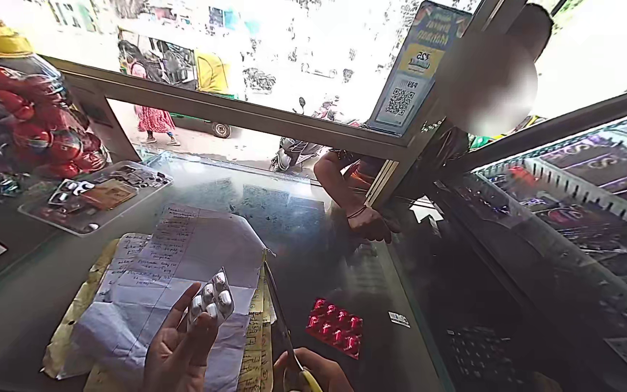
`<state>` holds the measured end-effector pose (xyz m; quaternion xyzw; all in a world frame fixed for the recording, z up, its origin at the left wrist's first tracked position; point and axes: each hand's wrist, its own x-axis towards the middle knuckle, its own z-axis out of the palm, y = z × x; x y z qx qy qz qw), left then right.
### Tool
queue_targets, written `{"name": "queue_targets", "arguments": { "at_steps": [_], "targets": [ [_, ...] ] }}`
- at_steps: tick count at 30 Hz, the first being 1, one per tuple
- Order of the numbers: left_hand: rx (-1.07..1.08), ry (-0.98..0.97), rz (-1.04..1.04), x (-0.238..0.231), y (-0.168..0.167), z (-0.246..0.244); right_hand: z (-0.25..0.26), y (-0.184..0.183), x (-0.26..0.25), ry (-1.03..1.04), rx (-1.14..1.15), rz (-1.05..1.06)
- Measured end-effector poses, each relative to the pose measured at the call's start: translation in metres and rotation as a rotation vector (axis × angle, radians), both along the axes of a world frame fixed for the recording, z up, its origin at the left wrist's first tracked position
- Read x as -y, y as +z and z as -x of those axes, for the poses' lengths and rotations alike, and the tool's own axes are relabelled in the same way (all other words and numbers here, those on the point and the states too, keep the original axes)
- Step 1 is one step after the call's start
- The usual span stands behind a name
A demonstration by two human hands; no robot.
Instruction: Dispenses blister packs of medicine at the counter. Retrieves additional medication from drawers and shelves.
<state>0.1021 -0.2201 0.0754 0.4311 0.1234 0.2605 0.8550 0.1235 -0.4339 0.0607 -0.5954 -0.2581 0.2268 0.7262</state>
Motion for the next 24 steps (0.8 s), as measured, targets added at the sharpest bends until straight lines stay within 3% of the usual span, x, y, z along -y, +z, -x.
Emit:
{"name": "queue_targets", "arguments": {
  "at_steps": [3,9,16,24],
  "targets": [
    [0.081,0.012,-0.087,0.003,-0.001,0.001,0.000,0.001,0.001,-0.004,0.037,-0.016],
    [0.006,0.234,-0.538,-0.002,-0.008,-0.018,-0.001,-0.007,0.000,-0.027,0.088,-0.001],
    [0.015,0.180,-0.450,-0.001,0.005,-0.016,-0.005,0.002,0.001,0.099,0.176,0.248],
    [-0.082,0.120,-0.418,0.004,0.002,-0.005,-0.010,0.003,0.002,0.174,0.259,0.281]
  ]
}}
